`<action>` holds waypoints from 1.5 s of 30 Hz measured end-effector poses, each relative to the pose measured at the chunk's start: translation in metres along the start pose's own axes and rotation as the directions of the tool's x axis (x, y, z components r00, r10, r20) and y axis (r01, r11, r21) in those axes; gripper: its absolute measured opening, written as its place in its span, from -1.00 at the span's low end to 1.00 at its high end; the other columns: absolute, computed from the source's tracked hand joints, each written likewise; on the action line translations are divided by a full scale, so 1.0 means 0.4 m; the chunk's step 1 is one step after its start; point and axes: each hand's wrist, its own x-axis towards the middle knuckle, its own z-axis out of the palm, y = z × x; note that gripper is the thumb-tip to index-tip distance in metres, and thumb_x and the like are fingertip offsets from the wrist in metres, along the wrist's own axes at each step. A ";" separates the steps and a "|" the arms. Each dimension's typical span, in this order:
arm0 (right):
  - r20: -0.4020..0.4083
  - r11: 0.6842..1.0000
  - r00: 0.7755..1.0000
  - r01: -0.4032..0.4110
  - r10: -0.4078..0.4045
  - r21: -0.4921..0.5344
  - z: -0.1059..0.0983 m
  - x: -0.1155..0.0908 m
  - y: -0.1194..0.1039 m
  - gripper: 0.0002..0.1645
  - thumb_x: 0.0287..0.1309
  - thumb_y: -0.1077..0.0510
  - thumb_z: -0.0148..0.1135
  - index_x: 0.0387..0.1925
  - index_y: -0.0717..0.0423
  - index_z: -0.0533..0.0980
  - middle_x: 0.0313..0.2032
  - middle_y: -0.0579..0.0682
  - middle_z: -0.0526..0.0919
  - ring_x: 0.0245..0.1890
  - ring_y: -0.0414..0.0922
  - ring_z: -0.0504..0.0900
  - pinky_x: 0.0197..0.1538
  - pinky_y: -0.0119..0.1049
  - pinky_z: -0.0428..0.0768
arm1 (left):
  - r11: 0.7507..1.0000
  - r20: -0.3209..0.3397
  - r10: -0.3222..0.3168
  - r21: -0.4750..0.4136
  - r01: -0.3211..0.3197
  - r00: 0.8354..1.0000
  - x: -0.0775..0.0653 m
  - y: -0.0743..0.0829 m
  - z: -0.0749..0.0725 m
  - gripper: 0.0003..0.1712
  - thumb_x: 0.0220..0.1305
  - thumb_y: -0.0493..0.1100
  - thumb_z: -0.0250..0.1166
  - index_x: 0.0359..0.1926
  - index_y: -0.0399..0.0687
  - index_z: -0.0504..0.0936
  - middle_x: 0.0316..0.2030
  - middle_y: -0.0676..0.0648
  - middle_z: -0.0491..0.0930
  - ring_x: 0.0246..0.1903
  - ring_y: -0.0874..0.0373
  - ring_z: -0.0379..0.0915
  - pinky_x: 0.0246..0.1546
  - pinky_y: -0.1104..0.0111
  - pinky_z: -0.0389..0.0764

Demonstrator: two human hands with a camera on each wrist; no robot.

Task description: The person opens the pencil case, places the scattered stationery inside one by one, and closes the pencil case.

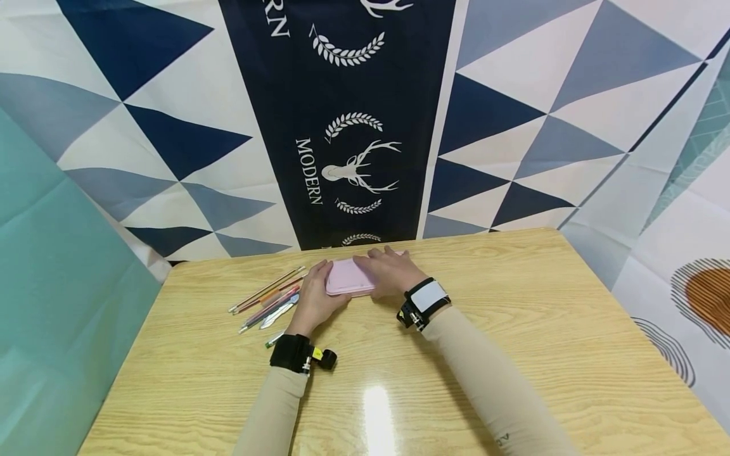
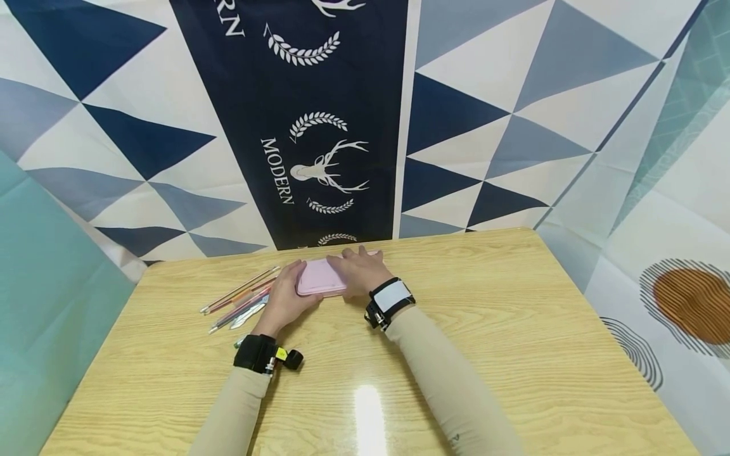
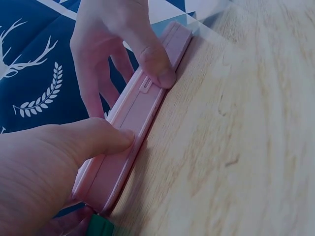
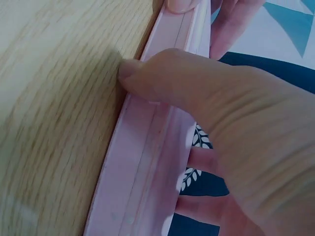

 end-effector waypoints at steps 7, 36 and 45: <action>0.014 0.998 1.000 -0.020 0.021 -0.053 -0.005 0.015 -0.023 0.23 -0.23 0.04 0.58 0.52 -0.12 0.19 0.39 0.17 0.40 0.37 0.44 0.26 0.23 0.48 0.36 | 1.000 0.002 -0.025 0.004 0.025 1.000 0.004 -0.001 -0.001 0.02 -0.01 -0.04 0.57 0.43 -0.28 0.33 0.46 -0.33 0.24 0.42 -0.23 0.18 0.44 -0.07 0.27; 0.106 0.927 0.968 -0.180 0.226 -0.329 -0.001 0.071 -0.127 0.26 -0.09 -0.22 0.47 0.53 0.01 0.00 0.39 0.23 0.30 0.35 0.52 0.23 -0.03 0.26 0.68 | 0.999 -0.064 0.007 0.032 -0.005 0.998 0.003 0.005 0.006 0.05 -0.06 -0.01 0.61 0.39 -0.34 0.35 0.42 -0.39 0.30 0.40 -0.26 0.21 0.42 -0.11 0.27; 0.114 0.910 0.954 -0.225 0.279 -0.349 0.014 0.085 -0.128 0.29 -0.09 -0.23 0.47 0.53 0.06 0.00 0.39 0.23 0.27 0.35 0.51 0.23 -0.07 0.22 0.70 | 0.999 -0.085 0.015 0.035 -0.012 0.996 0.003 0.005 0.020 0.06 -0.08 -0.01 0.62 0.38 -0.36 0.35 0.41 -0.39 0.31 0.39 -0.26 0.23 0.42 -0.10 0.29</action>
